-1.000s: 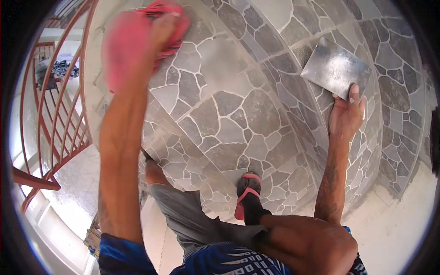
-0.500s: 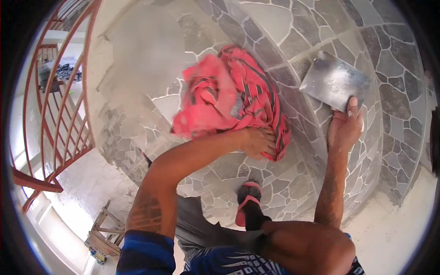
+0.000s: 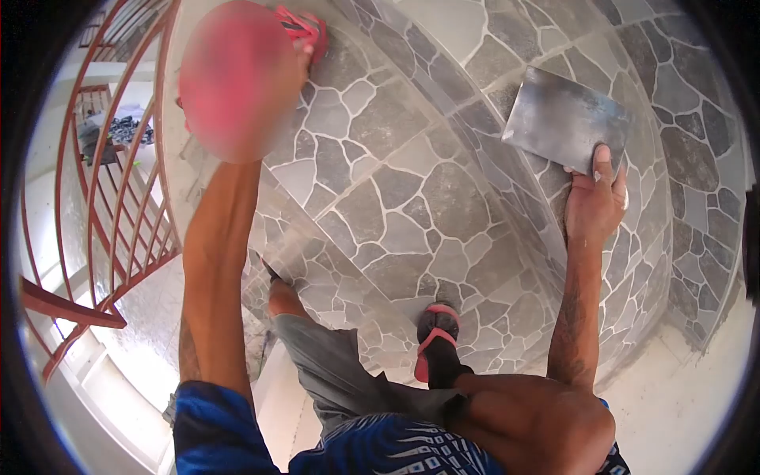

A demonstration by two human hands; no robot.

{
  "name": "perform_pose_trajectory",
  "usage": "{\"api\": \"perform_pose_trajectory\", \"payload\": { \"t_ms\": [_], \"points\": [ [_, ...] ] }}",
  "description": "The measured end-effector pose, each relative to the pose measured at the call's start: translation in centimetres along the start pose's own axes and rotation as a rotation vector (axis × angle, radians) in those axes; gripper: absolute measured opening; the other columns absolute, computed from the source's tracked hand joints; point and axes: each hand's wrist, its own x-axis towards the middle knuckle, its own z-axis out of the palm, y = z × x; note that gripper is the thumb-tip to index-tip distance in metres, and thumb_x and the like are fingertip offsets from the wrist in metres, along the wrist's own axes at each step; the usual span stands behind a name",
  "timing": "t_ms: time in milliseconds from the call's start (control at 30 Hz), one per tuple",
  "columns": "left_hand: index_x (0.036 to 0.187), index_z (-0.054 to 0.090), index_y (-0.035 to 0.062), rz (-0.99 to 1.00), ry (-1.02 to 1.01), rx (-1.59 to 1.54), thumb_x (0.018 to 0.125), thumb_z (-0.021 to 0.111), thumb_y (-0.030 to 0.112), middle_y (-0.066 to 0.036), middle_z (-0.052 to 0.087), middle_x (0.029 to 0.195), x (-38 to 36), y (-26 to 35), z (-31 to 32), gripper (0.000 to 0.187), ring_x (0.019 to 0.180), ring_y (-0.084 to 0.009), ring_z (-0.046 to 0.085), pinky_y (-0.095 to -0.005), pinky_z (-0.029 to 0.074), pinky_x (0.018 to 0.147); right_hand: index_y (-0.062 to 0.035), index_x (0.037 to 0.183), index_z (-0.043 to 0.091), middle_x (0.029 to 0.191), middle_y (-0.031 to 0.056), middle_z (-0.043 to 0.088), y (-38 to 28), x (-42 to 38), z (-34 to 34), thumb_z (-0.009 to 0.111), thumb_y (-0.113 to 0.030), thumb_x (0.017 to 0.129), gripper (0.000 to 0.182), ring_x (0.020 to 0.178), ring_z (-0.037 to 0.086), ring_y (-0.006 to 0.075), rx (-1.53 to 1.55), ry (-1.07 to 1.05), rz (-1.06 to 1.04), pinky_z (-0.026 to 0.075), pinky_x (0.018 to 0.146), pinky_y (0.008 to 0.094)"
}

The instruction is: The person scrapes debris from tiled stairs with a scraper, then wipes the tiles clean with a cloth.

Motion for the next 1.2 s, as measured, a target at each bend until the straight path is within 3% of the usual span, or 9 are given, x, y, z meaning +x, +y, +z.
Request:
{"api": "perform_pose_trajectory", "payload": {
  "t_ms": [133, 233, 333, 433, 500, 767, 867, 1033, 1200],
  "points": [
    [0.133, 0.058, 0.0045, 0.073, -0.488, -0.183, 0.105, 0.042, 0.040, -0.016, 0.059, 0.134, -9.7, 10.9, -0.6, 0.048, 0.127, -0.0299, 0.054, -0.0403, 0.039, 0.109, 0.0051, 0.117, 0.055, 0.112, 0.0139, 0.062, 0.5, 0.5, -0.6, 0.065, -0.021, 0.096, 0.035, 0.098, 0.063, 0.0229, -0.002, -0.012, -0.031, 0.055, 0.079, 0.0368],
    [0.122, 0.066, 0.0133, 0.672, -0.683, -0.375, 0.092, 0.056, 0.027, -0.012, 0.065, 0.125, -17.7, 16.7, 5.5, 0.035, 0.117, -0.0291, 0.059, -0.0455, 0.042, 0.103, 0.0069, 0.118, 0.053, 0.112, 0.0144, 0.061, 0.5, 0.5, -0.6, 0.066, -0.022, 0.096, 0.038, 0.098, 0.063, 0.0233, -0.001, -0.001, -0.037, 0.054, 0.079, 0.0380],
    [0.115, 0.067, 0.0078, 0.945, -0.998, -0.402, 0.088, 0.059, 0.029, -0.013, 0.063, 0.127, -24.0, 22.8, 12.5, 0.035, 0.118, -0.0293, 0.058, -0.0478, 0.038, 0.106, 0.0085, 0.119, 0.052, 0.111, 0.0146, 0.060, -0.1, 0.4, -0.2, 0.067, -0.023, 0.095, 0.042, 0.097, 0.062, 0.0240, -0.052, 0.019, -0.034, 0.054, 0.080, 0.0394],
    [0.111, 0.067, 0.0051, 0.984, -0.569, -0.505, 0.088, 0.058, 0.028, -0.015, 0.064, 0.122, -24.7, 23.2, 17.2, 0.033, 0.116, -0.0319, 0.059, -0.0473, 0.041, 0.104, 0.0089, 0.121, 0.051, 0.111, 0.0144, 0.060, 0.0, 0.3, -0.2, 0.067, -0.023, 0.095, 0.044, 0.097, 0.063, 0.0245, -0.082, 0.024, -0.065, 0.054, 0.081, 0.0398],
    [0.111, 0.066, 0.0045, 0.815, -0.695, -0.426, 0.087, 0.058, 0.026, -0.017, 0.064, 0.120, -21.6, 21.8, 17.9, 0.032, 0.116, -0.0330, 0.059, -0.0448, 0.045, 0.102, 0.0092, 0.123, 0.050, 0.113, 0.0147, 0.060, 0.3, 0.5, 0.1, 0.067, -0.021, 0.095, 0.045, 0.099, 0.062, 0.0246, -0.032, 0.020, -0.112, 0.054, 0.082, 0.0393],
    [0.140, 0.053, 0.0087, 0.257, -0.201, 0.296, 0.096, 0.049, 0.025, -0.014, 0.054, 0.140, -8.0, 7.5, 8.3, 0.047, 0.132, -0.0315, 0.049, -0.0481, 0.039, 0.109, 0.0094, 0.132, 0.043, 0.120, 0.0168, 0.058, 1.3, 1.5, -1.6, 0.063, -0.011, 0.096, 0.047, 0.107, 0.061, 0.0257, -0.089, -0.055, -0.155, 0.054, 0.086, 0.0372],
    [0.140, 0.051, 0.0073, 0.213, -0.131, 0.396, 0.094, 0.055, 0.025, -0.018, 0.047, 0.146, -7.3, 5.1, 6.1, 0.050, 0.138, -0.0334, 0.040, -0.0523, 0.032, 0.113, 0.0074, 0.140, 0.038, 0.122, 0.0162, 0.058, 0.5, 1.3, -1.2, 0.062, -0.011, 0.096, 0.053, 0.108, 0.060, 0.0254, -0.153, -0.047, -0.136, 0.054, 0.086, 0.0363],
    [0.139, 0.049, 0.0012, 0.270, -0.028, 0.287, 0.095, 0.049, 0.033, -0.023, 0.045, 0.145, -8.9, 4.3, 6.4, 0.054, 0.137, -0.0382, 0.040, -0.0489, 0.030, 0.114, 0.0060, 0.123, 0.058, 0.119, 0.0114, 0.063, -3.8, -4.9, 2.5, 0.074, -0.020, 0.087, 0.046, 0.100, 0.064, 0.0184, -0.611, 0.044, -0.113, 0.055, 0.077, 0.0326],
    [0.144, 0.044, 0.0007, 0.253, 0.013, 0.196, 0.090, 0.056, 0.034, -0.024, 0.041, 0.150, -10.6, 6.1, 5.5, 0.065, 0.143, -0.0393, 0.032, -0.0484, 0.023, 0.119, -0.0012, 0.123, 0.060, 0.099, 0.0151, 0.070, -0.6, -10.6, 5.3, 0.069, -0.010, 0.087, 0.039, 0.085, 0.070, 0.0221, -1.327, -0.588, -0.263, 0.055, 0.070, 0.0347]
  ]
}}
